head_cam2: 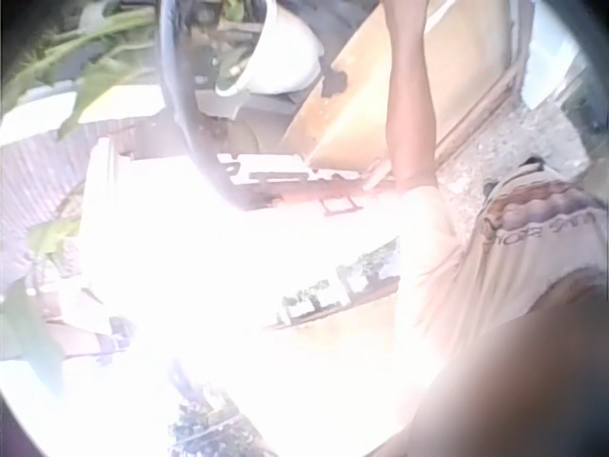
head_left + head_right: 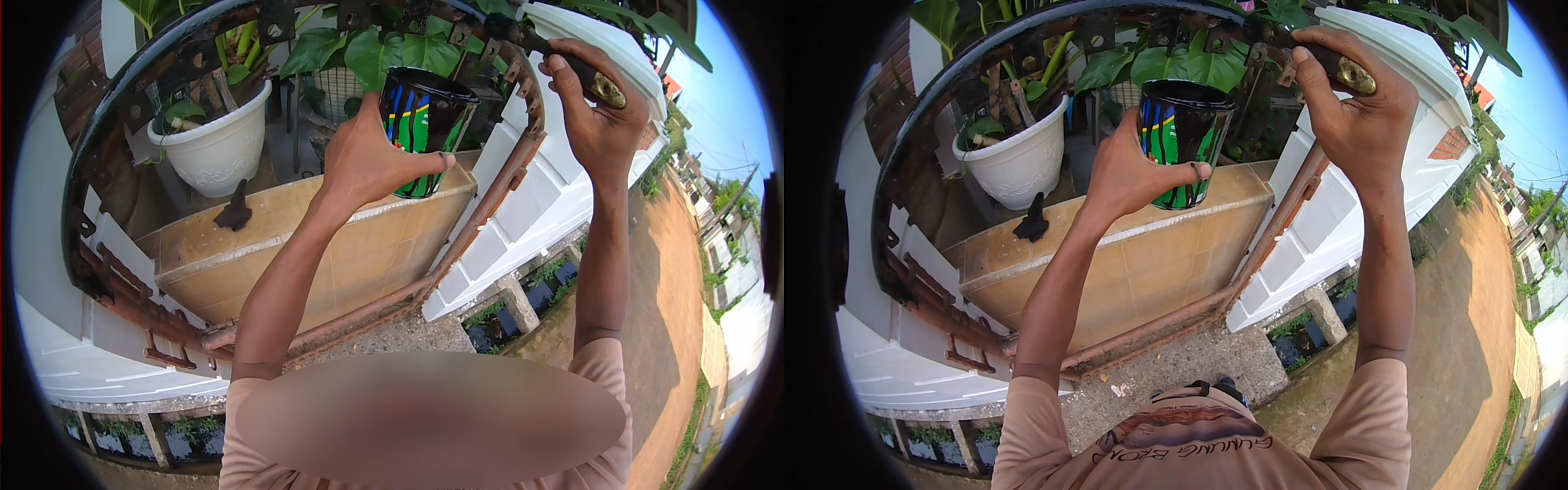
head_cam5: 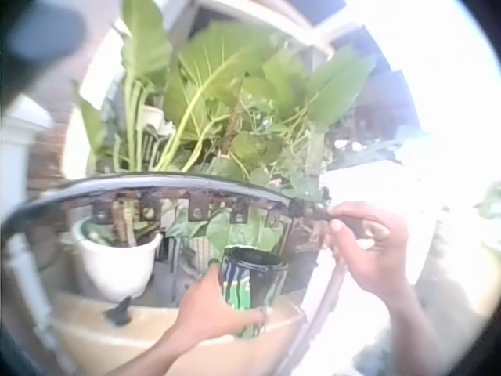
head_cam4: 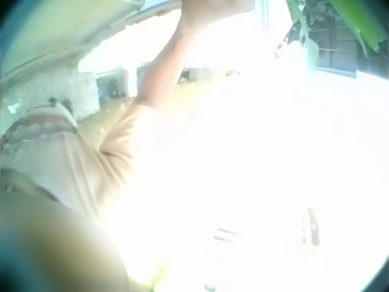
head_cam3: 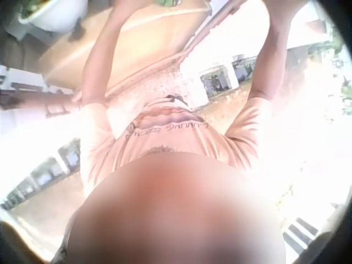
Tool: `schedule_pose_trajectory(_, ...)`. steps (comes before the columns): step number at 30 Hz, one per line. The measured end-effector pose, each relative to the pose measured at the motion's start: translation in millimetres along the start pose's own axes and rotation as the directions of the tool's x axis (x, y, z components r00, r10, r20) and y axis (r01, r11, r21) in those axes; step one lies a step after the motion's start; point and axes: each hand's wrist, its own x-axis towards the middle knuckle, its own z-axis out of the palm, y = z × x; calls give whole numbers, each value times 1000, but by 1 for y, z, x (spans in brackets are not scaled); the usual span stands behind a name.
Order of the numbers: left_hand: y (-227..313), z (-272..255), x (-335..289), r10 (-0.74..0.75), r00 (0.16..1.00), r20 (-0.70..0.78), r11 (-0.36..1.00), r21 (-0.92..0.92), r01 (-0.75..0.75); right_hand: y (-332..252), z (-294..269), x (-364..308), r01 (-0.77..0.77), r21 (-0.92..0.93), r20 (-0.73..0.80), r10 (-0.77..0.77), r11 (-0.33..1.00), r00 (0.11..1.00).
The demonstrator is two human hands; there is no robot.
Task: Painting a black curved metal gate or decorative structure with a brush.
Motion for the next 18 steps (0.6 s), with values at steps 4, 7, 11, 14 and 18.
schedule_pose_trajectory(4,4,-3,0,-28,999,-24,999,40,29,-14,8,-6,-10,110,-55,17,994,998)
schedule_pose_trajectory(7,5,-5,-1,-29,1000,3,999,37,29,-14,20,-2,13,34,35,-14,999,999)
schedule_pose_trajectory(11,5,-9,-10,-18,1000,-19,1000,23,18,-3,12,-7,-64,210,-89,84,976,992)
schedule_pose_trajectory(14,8,-11,-14,-49,998,-27,998,37,50,2,12,-26,-134,150,-1,136,980,991)
schedule_pose_trajectory(18,8,-18,-22,-91,996,-15,994,56,91,-4,11,-33,-200,205,-40,213,958,976)
